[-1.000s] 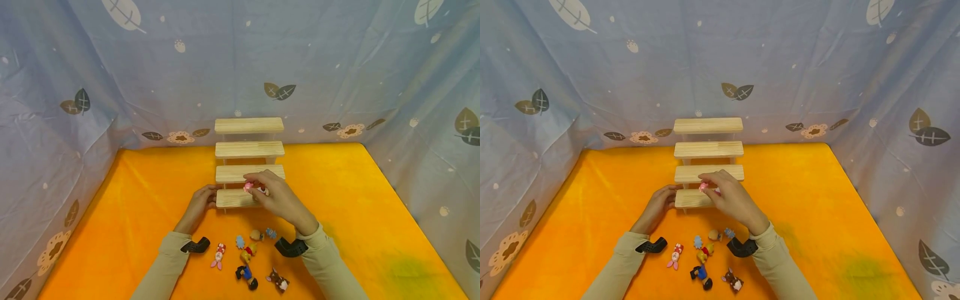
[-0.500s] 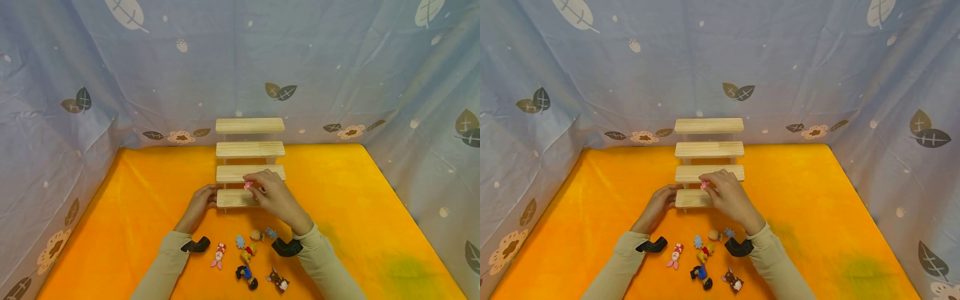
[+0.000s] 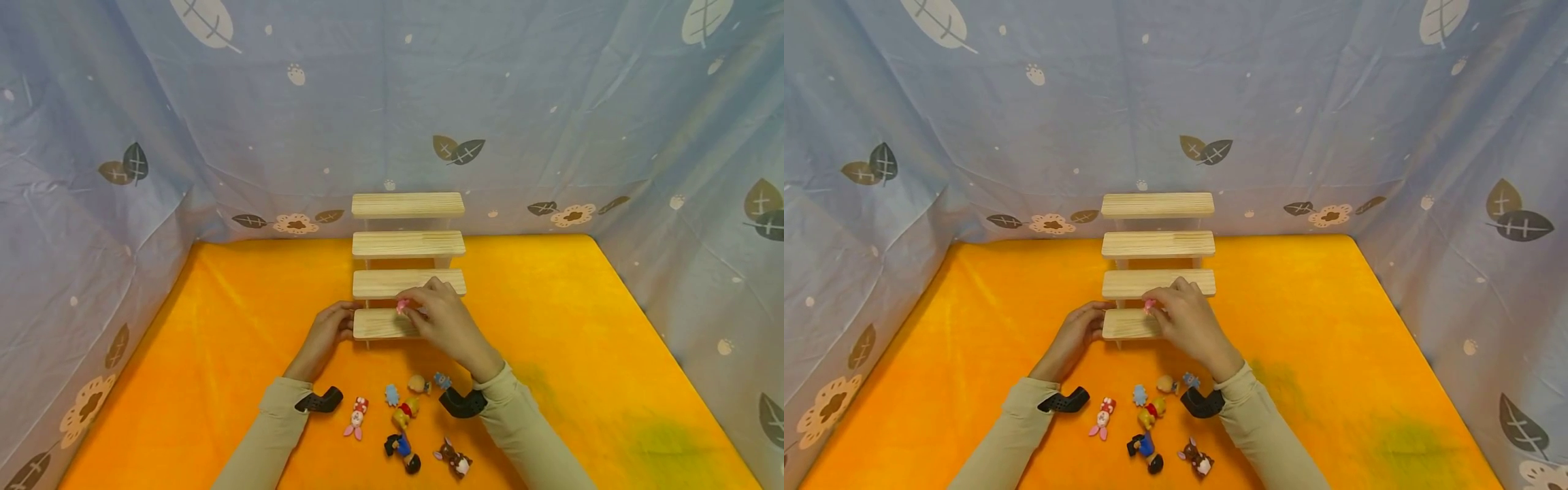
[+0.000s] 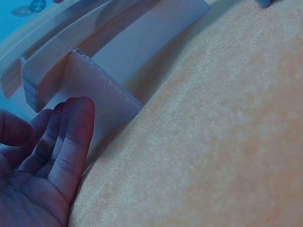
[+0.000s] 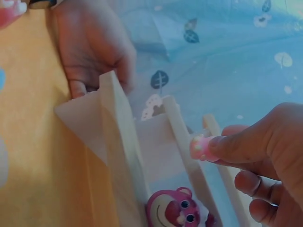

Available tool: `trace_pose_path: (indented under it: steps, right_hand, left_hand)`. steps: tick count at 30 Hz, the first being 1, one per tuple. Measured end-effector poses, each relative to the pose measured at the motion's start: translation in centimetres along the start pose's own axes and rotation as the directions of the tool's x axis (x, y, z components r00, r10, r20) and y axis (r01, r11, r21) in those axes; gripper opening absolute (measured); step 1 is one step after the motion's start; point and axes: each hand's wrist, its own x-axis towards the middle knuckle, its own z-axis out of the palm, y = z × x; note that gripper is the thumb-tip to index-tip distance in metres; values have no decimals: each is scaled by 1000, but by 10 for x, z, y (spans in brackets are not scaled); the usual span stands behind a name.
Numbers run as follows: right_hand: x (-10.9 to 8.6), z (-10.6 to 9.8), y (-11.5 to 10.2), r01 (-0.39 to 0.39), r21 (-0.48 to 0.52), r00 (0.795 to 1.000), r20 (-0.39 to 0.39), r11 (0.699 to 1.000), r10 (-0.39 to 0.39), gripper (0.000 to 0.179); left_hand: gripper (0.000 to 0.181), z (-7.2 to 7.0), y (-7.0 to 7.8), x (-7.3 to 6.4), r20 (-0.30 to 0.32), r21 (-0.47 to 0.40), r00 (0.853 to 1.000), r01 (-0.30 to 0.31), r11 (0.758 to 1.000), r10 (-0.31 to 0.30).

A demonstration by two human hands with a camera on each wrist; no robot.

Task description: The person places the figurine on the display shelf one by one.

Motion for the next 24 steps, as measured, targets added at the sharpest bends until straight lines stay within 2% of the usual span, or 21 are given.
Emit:
trace_pose_path:
  steps: [6, 12, 24]
  right_hand:
    - [1, 6, 0, 26, -42, 999, 26, 999, -25, 23]
    - [1, 14, 1, 42, -84, 998, 41, 996, -39, 17]
    - [0, 20, 2, 31, -87, 999, 32, 996, -28, 12]
  left_hand:
    - [38, 0, -1, 0, -2, -1, 1000, -3, 1000, 3]
    - [38, 0, -3, 1, 2, -6, 1000, -9, 1000, 9]
    - [38, -1, 0, -1, 5, -6, 1000, -4, 1000, 4]
